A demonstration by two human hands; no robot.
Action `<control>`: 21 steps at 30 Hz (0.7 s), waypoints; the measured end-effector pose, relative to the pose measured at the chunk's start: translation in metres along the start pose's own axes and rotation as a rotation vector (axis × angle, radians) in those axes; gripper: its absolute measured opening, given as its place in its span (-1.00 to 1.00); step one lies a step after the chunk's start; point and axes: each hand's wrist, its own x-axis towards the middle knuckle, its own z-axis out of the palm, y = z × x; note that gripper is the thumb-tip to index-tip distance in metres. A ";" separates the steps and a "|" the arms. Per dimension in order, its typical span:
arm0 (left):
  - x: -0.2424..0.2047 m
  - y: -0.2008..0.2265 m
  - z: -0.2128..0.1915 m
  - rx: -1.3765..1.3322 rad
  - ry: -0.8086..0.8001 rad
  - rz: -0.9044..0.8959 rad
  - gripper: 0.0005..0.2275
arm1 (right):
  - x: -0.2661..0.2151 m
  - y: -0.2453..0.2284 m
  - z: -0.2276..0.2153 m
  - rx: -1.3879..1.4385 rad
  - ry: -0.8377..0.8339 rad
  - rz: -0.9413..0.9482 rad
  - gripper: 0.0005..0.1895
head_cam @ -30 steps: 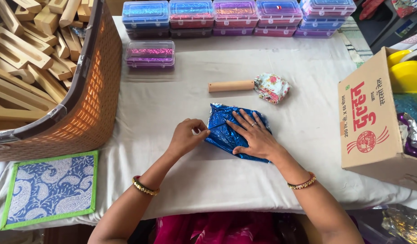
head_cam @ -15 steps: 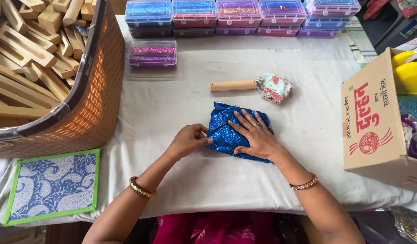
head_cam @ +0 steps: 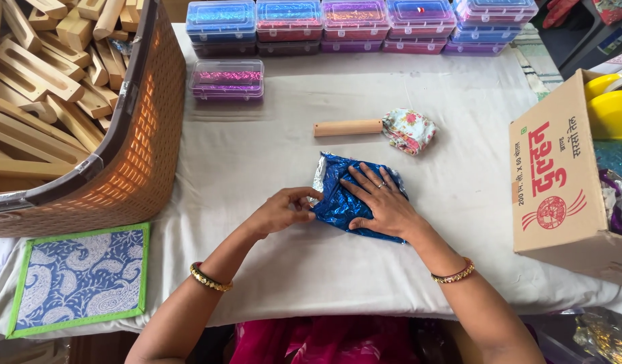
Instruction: The recorder wraps small wooden blocks and dowels in blue and silver foil at a workshop table.
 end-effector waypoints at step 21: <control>-0.027 0.017 0.010 0.570 0.421 0.137 -0.90 | 0.001 -0.002 0.002 -0.024 0.002 0.016 0.16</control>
